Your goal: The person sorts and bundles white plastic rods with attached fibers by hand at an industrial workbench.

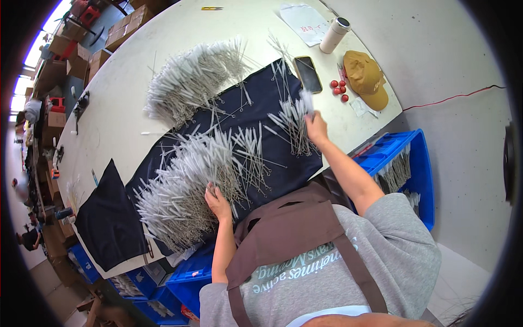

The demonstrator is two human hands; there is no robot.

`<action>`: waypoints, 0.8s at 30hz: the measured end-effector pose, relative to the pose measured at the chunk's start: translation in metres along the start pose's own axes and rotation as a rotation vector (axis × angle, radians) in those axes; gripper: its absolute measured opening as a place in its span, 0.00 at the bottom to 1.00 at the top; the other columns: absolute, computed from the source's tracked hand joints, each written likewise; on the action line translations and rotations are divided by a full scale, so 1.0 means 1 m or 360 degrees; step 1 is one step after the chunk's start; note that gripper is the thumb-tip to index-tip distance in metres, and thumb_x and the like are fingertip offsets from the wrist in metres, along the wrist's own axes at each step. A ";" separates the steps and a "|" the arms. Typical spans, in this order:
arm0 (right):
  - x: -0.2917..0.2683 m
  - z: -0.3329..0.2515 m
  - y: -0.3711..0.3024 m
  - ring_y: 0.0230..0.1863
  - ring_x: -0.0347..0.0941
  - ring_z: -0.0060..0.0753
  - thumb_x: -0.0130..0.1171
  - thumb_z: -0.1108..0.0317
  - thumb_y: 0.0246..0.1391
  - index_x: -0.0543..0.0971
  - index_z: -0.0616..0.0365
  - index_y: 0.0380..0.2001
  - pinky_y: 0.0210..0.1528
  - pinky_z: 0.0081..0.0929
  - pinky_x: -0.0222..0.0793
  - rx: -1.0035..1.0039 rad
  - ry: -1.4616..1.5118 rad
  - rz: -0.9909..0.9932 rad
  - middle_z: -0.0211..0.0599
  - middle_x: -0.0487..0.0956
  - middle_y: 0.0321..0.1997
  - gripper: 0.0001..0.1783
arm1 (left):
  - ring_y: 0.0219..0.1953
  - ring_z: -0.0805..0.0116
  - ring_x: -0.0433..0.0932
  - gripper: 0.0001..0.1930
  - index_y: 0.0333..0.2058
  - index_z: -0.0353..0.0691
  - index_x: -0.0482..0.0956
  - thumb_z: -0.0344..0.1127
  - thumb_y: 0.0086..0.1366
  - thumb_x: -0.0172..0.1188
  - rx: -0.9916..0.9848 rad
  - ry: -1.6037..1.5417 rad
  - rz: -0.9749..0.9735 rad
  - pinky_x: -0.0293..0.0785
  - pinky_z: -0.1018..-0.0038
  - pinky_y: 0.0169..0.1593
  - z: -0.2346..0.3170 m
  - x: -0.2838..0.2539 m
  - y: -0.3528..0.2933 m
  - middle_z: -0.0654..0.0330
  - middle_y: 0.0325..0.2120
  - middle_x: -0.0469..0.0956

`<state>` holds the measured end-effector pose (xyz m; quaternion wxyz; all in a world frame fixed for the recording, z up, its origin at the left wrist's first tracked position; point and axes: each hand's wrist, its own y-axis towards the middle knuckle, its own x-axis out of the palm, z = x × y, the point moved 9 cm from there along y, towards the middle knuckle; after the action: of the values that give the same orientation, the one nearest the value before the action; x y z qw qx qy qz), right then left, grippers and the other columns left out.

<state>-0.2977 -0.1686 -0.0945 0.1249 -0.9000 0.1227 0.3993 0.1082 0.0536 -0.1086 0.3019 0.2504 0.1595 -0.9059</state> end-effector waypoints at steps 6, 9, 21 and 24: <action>0.037 -0.004 -0.036 0.54 0.53 0.50 0.71 0.50 0.25 0.49 0.61 0.55 0.50 0.43 0.56 -0.0045 -0.0573 -0.0148 0.50 0.56 0.54 0.57 | 0.57 0.44 0.48 0.33 0.55 0.38 0.56 0.41 0.52 0.57 0.0294 0.0957 0.0298 0.41 0.50 0.57 0.073 0.019 -0.009 0.47 0.54 0.55; 0.034 -0.019 -0.044 0.54 0.54 0.47 0.71 0.54 0.26 0.47 0.60 0.57 0.48 0.45 0.56 -0.0093 -0.0781 -0.0173 0.47 0.55 0.54 0.58 | 0.59 0.53 0.49 0.32 0.54 0.43 0.59 0.38 0.50 0.59 0.1045 0.1087 -0.0638 0.42 0.54 0.57 0.150 0.101 -0.019 0.55 0.55 0.57; 0.045 0.011 -0.020 0.47 0.59 0.48 0.62 0.70 0.35 0.51 0.65 0.55 0.43 0.40 0.63 -0.0108 -0.0685 -0.0205 0.44 0.62 0.45 0.44 | 0.55 0.67 0.58 0.20 0.42 0.45 0.71 0.47 0.52 0.55 0.1654 0.1440 -0.1213 0.42 0.54 0.59 0.112 0.146 0.024 0.65 0.45 0.67; 0.043 0.009 -0.016 0.45 0.60 0.50 0.61 0.73 0.34 0.52 0.66 0.54 0.44 0.39 0.64 -0.0091 -0.0721 -0.0221 0.47 0.62 0.44 0.42 | 0.54 0.66 0.58 0.18 0.39 0.45 0.71 0.47 0.52 0.55 0.1664 0.1459 -0.1087 0.41 0.53 0.59 0.097 0.109 0.035 0.65 0.44 0.66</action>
<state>-0.2707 -0.1556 -0.1310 0.1508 -0.7969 0.0178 0.5848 0.0201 -0.0674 -0.0938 -0.2477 0.6473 -0.1115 -0.7122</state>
